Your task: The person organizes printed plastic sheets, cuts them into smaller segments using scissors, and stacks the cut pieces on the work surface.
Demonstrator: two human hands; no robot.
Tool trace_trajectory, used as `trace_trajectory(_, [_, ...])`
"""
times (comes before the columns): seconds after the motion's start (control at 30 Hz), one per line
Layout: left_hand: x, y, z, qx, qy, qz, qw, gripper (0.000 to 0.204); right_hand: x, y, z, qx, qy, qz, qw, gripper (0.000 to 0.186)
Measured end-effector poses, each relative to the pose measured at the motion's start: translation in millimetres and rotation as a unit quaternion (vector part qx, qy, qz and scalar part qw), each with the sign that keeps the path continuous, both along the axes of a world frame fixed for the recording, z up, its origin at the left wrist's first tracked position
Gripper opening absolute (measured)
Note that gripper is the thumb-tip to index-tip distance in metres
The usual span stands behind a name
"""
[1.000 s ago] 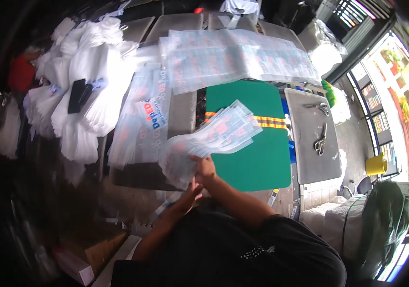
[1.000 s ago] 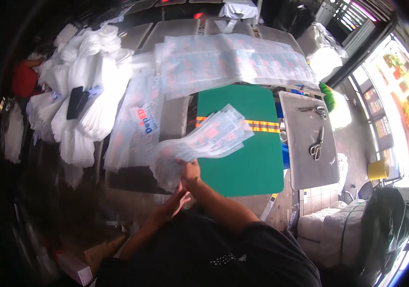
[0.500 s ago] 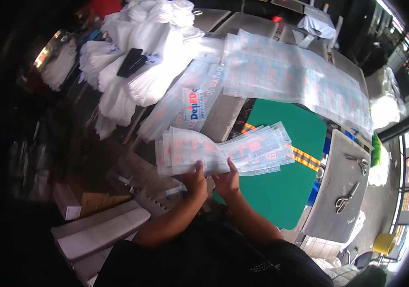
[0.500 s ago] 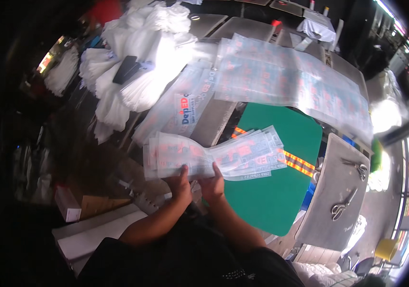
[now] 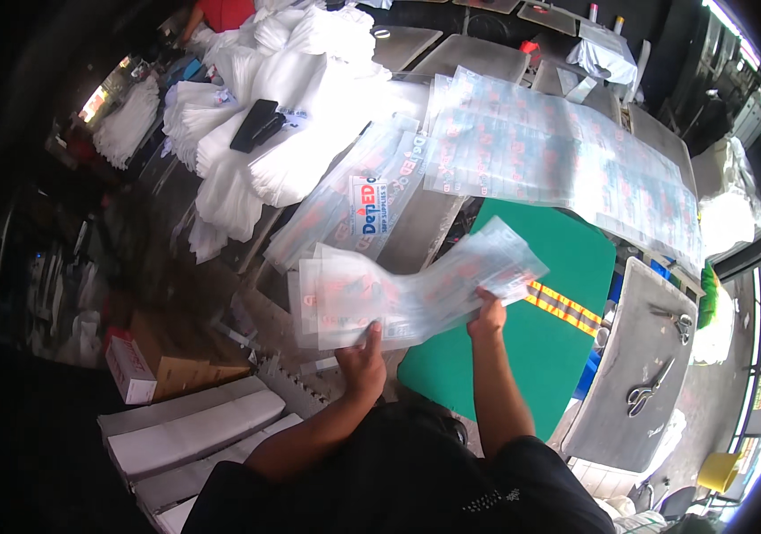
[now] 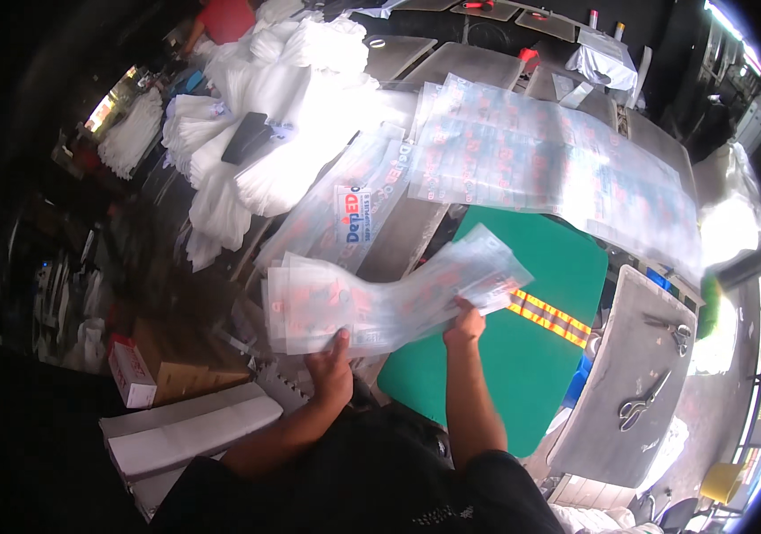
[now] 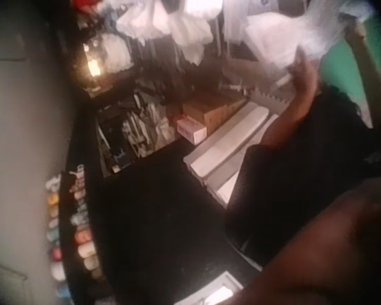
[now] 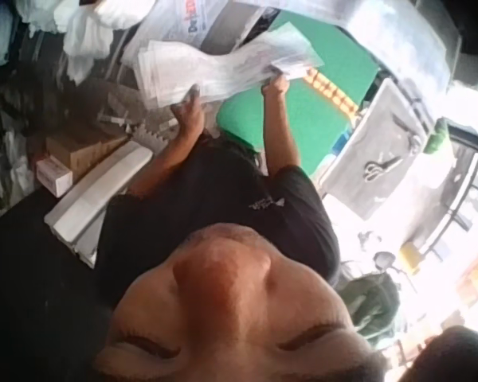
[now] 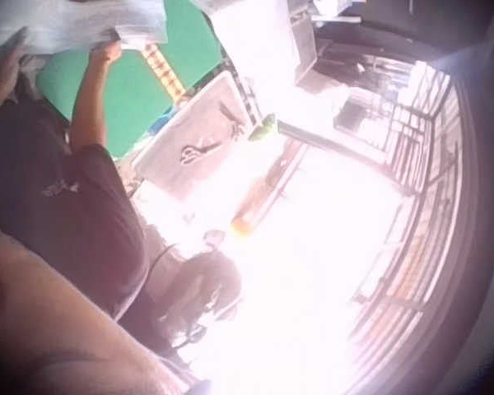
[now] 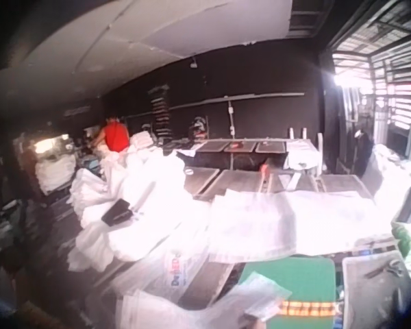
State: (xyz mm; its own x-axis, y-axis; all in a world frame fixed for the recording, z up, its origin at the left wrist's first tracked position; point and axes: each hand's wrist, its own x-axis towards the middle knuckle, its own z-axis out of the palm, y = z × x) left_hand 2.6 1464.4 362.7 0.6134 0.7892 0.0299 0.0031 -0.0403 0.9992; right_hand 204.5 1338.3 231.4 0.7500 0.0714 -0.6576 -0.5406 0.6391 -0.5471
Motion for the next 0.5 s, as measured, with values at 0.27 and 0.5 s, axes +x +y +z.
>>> trace_trajectory(0.27, [34.2,3.7,-18.9,-0.142,-0.119,-0.017,0.983,0.039,-0.3,-68.0,49.0,0.114,-0.209,-0.053,0.970,0.050])
trace_trajectory(0.5, [3.2,46.5,-100.9,-0.385,0.310,-0.179,0.851,0.044,-61.2,-98.5,-30.7,-0.288,0.026,-0.230,0.929,0.036])
